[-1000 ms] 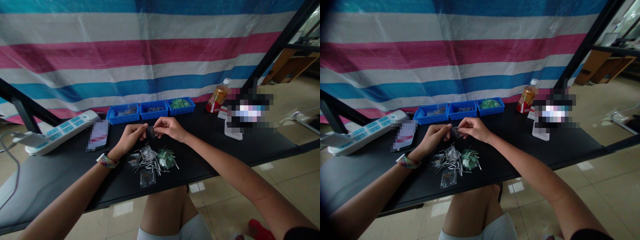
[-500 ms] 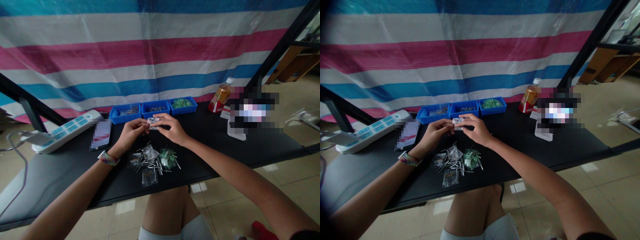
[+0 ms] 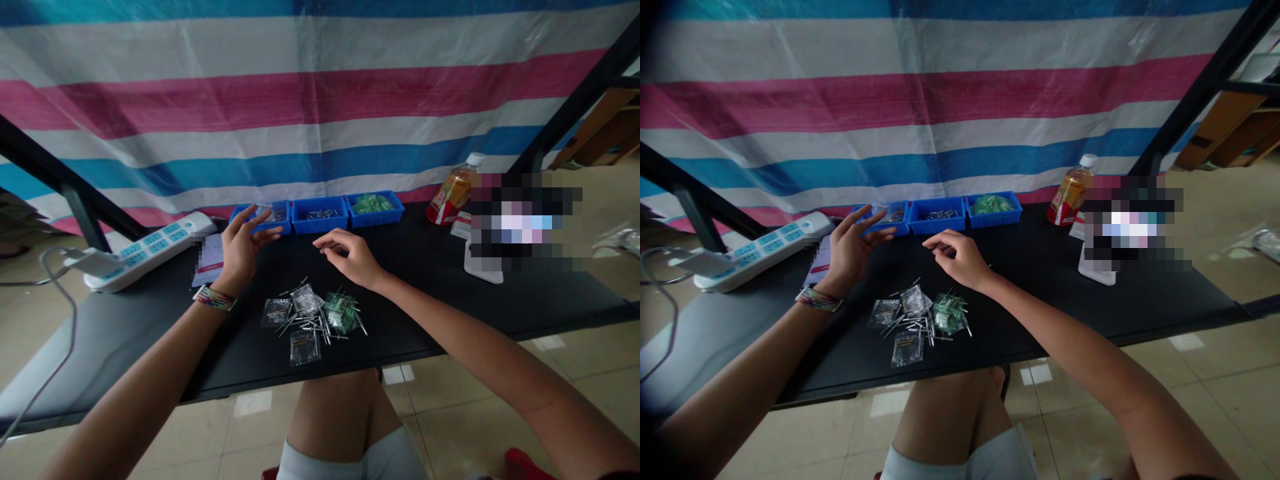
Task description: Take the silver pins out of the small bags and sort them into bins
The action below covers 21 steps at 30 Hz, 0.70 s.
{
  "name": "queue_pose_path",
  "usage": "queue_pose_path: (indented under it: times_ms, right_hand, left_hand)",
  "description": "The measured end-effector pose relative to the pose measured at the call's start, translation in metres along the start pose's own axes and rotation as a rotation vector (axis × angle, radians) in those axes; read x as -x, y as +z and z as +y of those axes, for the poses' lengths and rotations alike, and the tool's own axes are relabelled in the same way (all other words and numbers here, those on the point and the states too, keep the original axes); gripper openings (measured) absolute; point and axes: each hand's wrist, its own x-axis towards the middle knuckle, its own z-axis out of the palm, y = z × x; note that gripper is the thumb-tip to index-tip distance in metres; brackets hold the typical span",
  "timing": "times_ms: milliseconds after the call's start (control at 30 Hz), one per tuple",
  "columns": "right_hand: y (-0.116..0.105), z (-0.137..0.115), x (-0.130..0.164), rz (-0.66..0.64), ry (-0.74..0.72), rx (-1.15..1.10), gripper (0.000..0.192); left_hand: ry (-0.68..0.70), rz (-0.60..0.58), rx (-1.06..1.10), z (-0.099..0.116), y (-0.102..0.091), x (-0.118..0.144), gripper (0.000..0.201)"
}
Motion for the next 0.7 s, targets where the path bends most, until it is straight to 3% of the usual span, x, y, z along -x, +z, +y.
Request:
queue_pose_path:
  times_ms: [133,267,367,467,567,700]
  right_hand:
    - [-0.003,-0.001,0.0,-0.043,-0.023,0.01,0.022]
    - [-0.003,-0.015,0.003,-0.272,-0.184,0.128,0.014]
    - [0.005,-0.025,0.009,-0.416,-0.228,0.253,0.022]
    - [0.015,-0.027,0.013,-0.419,-0.196,0.341,0.029]
    - [0.018,-0.021,0.014,-0.398,-0.137,0.208,0.028]
    - [0.012,-0.013,0.007,-0.31,0.103,-0.201,0.029]
  left_hand:
    - [0.025,-0.047,-0.061,0.001,0.0,0.003,0.032]
    - [0.045,-0.066,-0.131,-0.002,0.002,0.006,0.028]
    - [0.059,-0.087,-0.186,-0.004,0.005,0.008,0.024]
    - [0.068,-0.115,-0.234,-0.005,0.008,0.011,0.02]
    - [0.077,-0.13,-0.249,-0.004,0.01,0.013,0.019]
    - [0.073,-0.223,-0.276,-0.002,0.008,0.014,0.023]
